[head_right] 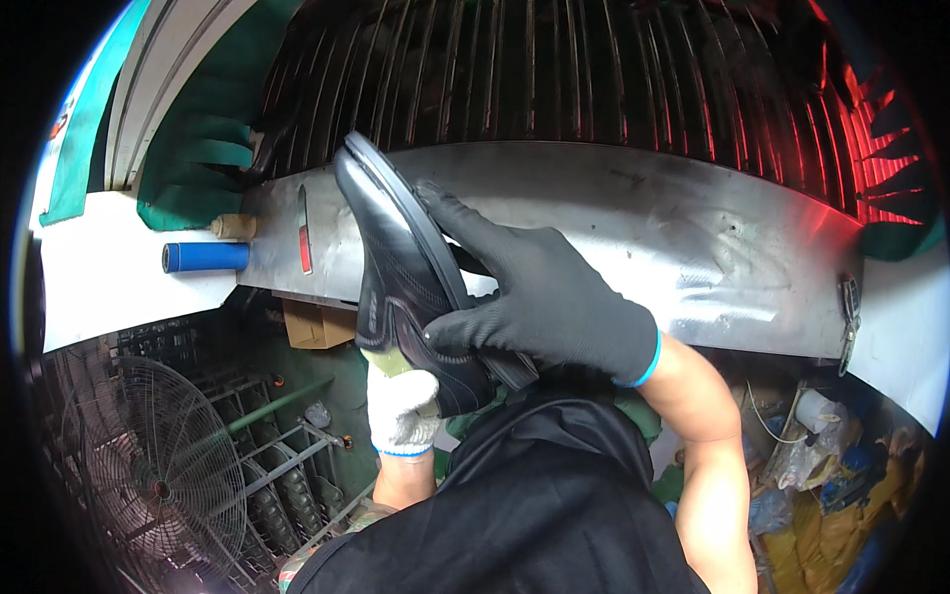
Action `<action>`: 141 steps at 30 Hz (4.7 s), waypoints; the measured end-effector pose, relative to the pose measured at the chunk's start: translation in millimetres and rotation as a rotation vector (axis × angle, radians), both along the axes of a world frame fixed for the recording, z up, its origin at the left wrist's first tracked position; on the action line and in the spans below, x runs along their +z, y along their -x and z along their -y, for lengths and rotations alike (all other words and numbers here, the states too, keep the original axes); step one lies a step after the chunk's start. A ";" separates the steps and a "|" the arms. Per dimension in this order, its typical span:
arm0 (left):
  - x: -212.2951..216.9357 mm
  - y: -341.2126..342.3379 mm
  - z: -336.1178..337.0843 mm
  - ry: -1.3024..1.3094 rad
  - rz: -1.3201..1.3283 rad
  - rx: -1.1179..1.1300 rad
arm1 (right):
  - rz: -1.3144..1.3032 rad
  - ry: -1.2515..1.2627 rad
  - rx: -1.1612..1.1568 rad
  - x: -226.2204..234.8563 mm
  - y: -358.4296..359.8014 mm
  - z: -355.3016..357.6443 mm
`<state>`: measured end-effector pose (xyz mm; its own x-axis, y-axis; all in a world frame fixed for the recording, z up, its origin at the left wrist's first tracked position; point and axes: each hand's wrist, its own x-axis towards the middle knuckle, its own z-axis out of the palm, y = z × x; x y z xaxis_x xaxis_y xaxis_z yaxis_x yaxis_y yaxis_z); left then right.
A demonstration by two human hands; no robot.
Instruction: The person polishes a black leather shoe using a white cloth and a shoe tree. They repeatedly rub the shoe's surface, rotate it to access different angles, and place it on a metal workbench. The person handles the shoe and a shoe tree throughout the process.
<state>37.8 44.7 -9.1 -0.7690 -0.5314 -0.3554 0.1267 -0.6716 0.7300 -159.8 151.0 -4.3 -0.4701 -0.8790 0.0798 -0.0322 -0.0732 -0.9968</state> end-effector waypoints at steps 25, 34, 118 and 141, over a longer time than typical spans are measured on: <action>-5.2 14.8 3.5 2.124 0.567 0.076 | 0.483 0.295 -0.184 -45.7 -34.4 12.4; 33.8 15.9 16.0 1.713 0.273 -0.091 | 0.825 0.098 -0.138 -75.9 -24.6 -21.5; 22.0 138.2 84.7 0.620 -0.253 -0.231 | 0.126 0.198 -0.321 -2.8 32.7 33.0; 27.4 122.3 84.6 0.689 -0.244 -0.169 | 0.064 0.231 -0.296 10.4 11.3 32.6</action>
